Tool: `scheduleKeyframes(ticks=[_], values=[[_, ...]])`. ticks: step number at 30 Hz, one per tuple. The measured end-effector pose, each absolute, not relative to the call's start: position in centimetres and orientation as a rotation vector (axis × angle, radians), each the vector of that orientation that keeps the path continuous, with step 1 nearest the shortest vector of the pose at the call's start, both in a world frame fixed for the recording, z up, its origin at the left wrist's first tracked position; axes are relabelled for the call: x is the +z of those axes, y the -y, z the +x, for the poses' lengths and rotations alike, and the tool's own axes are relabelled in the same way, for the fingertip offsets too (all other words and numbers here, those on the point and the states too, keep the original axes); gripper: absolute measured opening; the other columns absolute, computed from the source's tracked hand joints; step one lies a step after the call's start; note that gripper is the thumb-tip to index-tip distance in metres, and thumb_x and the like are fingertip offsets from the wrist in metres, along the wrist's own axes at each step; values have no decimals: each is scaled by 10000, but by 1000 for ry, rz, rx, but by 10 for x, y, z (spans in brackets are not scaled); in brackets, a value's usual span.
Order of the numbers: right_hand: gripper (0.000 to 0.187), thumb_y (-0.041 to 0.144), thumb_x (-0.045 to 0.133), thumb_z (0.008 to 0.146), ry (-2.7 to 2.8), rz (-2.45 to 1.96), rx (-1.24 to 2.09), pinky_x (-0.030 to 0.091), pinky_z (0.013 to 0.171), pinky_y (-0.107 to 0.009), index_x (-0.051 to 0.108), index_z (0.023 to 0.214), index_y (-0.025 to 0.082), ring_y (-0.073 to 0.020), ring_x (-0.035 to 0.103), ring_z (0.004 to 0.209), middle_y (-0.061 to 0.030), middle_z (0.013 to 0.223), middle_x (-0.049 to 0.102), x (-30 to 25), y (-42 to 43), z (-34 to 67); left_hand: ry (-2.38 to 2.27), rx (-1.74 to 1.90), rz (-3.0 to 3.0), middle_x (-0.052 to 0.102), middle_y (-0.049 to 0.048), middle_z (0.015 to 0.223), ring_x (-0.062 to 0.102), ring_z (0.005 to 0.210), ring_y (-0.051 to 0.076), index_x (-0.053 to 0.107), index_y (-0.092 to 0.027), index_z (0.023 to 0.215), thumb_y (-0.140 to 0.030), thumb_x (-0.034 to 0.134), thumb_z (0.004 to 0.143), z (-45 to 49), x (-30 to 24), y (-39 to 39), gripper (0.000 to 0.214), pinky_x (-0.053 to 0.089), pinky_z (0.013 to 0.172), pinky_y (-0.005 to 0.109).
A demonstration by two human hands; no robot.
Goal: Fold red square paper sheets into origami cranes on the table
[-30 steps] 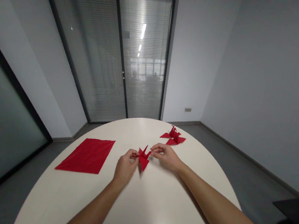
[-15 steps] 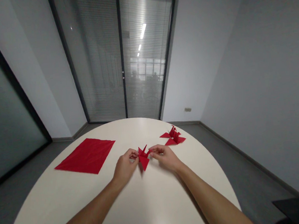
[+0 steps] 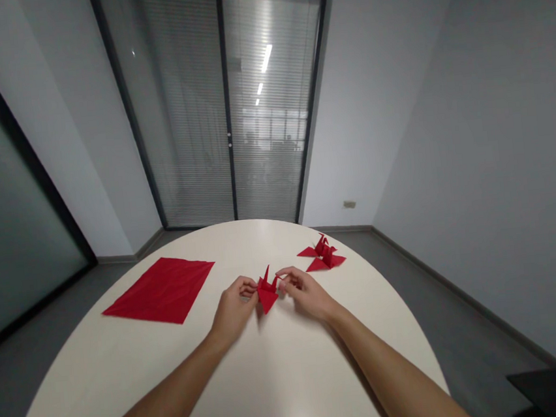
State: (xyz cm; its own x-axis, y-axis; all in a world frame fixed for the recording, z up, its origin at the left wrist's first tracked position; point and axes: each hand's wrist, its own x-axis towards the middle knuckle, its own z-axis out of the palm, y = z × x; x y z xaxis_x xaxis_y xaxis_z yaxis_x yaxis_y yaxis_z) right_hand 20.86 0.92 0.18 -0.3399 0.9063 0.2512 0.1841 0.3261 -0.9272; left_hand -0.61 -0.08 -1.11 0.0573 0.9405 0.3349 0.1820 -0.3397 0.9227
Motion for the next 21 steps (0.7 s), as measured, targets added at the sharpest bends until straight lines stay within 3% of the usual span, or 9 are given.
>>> scheduleKeyframes(ticks=[4, 7, 12, 16, 21], values=[[654, 368, 738, 838, 1784, -956, 1229, 457, 803, -334, 444, 1404, 223, -181, 643, 854, -36, 942, 692, 1, -2, 205, -1130, 1385, 1508, 692, 18, 785, 666, 718, 168, 605, -184, 842, -328, 698, 717, -7, -13, -2, 212, 517, 672, 271], [828, 334, 782, 785, 1730, -926, 1255, 448, 786, -325, 336, 1472, 218, -176, 647, 840, -26, 924, 694, -2, 0, 197, -1105, 1373, 1461, 687, 17, 786, 672, 704, 165, 596, -183, 843, -328, 708, 701, -6, -13, -1, 231, 521, 650, 263], [739, 326, 748, 801, 1706, -900, 1212, 425, 704, -292, 383, 1428, 190, -136, 584, 690, 40, 769, 636, -9, -4, 189, -1069, 1308, 1475, 707, 32, 823, 681, 692, 164, 589, -188, 871, -312, 698, 714, -4, -15, 1, 229, 539, 648, 270], [708, 337, 743, 803, 1746, -961, 1159, 420, 661, -279, 419, 1412, 181, -131, 560, 647, 36, 758, 643, -11, -7, 196, -1144, 1325, 1506, 711, 60, 888, 678, 719, 171, 606, -180, 959, -280, 606, 788, -8, -16, -1, 198, 549, 666, 292], [711, 313, 756, 792, 1843, -1000, 1147, 457, 709, -294, 447, 1422, 194, -155, 617, 709, -13, 850, 721, -8, -6, 203, -1183, 1427, 1694, 629, 107, 1263, 658, 947, 186, 576, -224, 1310, -282, 551, 889, -15, -5, 0, 425, 552, 715, 283]])
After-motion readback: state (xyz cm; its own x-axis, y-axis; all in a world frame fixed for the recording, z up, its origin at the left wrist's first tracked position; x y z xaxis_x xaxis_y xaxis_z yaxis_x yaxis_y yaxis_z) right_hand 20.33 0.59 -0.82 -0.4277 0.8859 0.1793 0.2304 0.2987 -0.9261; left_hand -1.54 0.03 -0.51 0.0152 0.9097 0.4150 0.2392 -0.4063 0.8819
